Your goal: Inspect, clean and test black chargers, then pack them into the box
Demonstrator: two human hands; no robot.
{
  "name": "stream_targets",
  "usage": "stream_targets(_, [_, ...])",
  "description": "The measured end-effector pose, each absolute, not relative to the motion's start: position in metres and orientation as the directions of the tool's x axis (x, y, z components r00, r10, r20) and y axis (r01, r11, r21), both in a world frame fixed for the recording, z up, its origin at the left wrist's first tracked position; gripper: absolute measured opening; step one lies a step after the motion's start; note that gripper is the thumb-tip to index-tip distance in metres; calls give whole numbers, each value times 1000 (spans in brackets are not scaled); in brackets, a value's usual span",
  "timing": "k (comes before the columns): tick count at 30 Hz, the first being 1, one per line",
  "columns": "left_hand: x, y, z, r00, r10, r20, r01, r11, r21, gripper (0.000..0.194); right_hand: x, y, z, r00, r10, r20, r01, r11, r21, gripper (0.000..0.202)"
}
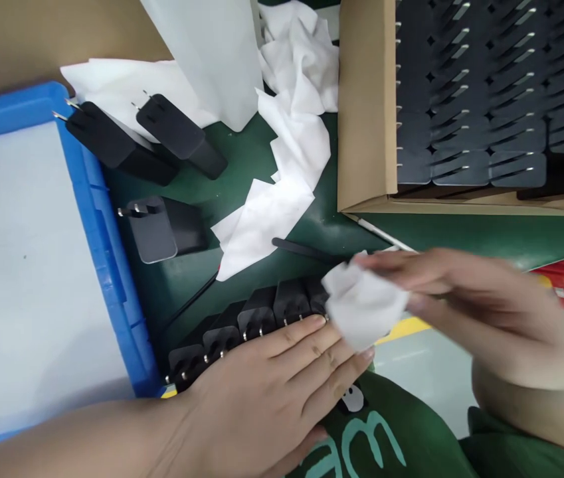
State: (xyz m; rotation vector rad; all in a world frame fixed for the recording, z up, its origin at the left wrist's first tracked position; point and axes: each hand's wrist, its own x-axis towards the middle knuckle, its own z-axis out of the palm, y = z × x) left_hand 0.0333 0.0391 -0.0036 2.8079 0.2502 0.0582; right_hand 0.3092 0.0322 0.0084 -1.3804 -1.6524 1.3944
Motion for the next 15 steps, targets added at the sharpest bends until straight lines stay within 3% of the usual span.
stream_targets(3, [35,40,-2,985,173,-7,167,-938,304,65,285,42,-8,-436,876,-205,138,-160,-977,19])
stream_targets(9, [32,39,2,978,207,-18,203,-933,298,66,273,63,-2,-641,718,-271,160,-220,-962,22])
stream_targets(12, [31,38,1,975,220,-10,213,-931,297,67,286,62,10,-567,769,-295,235,-192,-953,17])
stream_targets(15, [33,37,-2,978,207,11,195,-934,301,69,306,43,22,-343,878,-333,338,-216,-916,11])
